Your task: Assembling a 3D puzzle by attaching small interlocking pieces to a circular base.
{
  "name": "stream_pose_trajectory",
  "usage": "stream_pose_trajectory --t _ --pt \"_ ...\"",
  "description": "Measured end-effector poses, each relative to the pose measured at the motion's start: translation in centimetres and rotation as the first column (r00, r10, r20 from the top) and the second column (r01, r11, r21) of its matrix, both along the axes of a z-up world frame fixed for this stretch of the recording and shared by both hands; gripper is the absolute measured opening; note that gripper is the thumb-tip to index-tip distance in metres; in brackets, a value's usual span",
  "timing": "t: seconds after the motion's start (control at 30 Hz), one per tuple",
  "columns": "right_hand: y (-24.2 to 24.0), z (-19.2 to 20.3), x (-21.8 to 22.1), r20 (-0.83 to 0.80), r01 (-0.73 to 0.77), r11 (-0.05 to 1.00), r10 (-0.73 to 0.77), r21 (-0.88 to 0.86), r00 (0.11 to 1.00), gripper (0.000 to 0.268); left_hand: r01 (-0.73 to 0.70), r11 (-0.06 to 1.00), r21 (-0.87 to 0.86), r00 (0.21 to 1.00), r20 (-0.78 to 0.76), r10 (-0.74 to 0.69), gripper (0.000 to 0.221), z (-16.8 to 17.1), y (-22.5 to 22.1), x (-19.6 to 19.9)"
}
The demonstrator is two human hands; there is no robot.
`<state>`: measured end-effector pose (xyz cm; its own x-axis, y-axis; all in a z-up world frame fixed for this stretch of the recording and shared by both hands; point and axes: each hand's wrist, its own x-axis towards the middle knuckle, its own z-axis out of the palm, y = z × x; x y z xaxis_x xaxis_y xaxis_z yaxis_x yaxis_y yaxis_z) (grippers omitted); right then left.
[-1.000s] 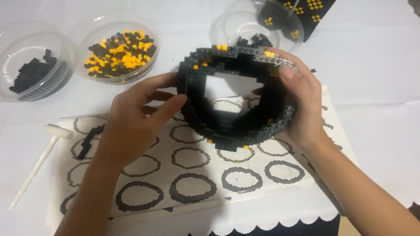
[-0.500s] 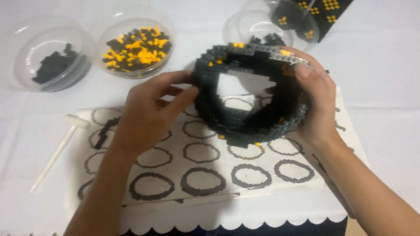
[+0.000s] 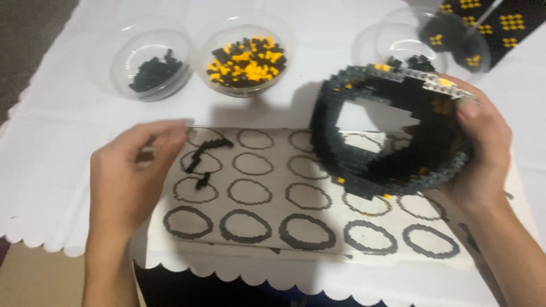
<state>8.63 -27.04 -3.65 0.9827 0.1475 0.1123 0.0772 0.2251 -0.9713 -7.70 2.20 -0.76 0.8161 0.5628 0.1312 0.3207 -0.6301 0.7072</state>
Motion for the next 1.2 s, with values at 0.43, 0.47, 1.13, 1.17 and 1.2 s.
stream_pose_trajectory --t 0.43,0.47,1.13,1.17,1.2 --pt "0.2 -0.1 -0.3 -0.105 0.007 0.998 -0.001 0.061 0.994 0.049 0.113 0.993 0.041 0.961 -0.259 -0.099 0.027 -4.7 -0.8 -2.5" --pt "0.0 -0.4 -0.2 -0.107 0.014 1.0 -0.015 -0.007 0.994 0.052 0.125 0.992 -0.002 0.97 -0.21 -0.123 0.032 -4.8 -0.9 -2.6" --pt "-1.6 -2.0 1.5 -0.08 -0.019 0.999 0.015 -0.046 0.997 0.055 0.117 0.953 0.28 0.93 0.306 -0.204 0.009 -6.9 -3.1 -4.4" --pt "-1.8 -2.1 1.7 -0.132 -0.024 0.998 0.016 -0.055 0.991 0.055 0.092 0.947 0.309 0.927 0.32 -0.194 0.007 -7.2 -3.1 -4.3" --pt "-2.0 -2.1 2.0 -0.182 -0.029 0.997 0.017 -0.065 0.983 0.055 0.066 0.94 0.336 0.924 0.335 -0.184 0.007 -7.5 -3.2 -4.3"
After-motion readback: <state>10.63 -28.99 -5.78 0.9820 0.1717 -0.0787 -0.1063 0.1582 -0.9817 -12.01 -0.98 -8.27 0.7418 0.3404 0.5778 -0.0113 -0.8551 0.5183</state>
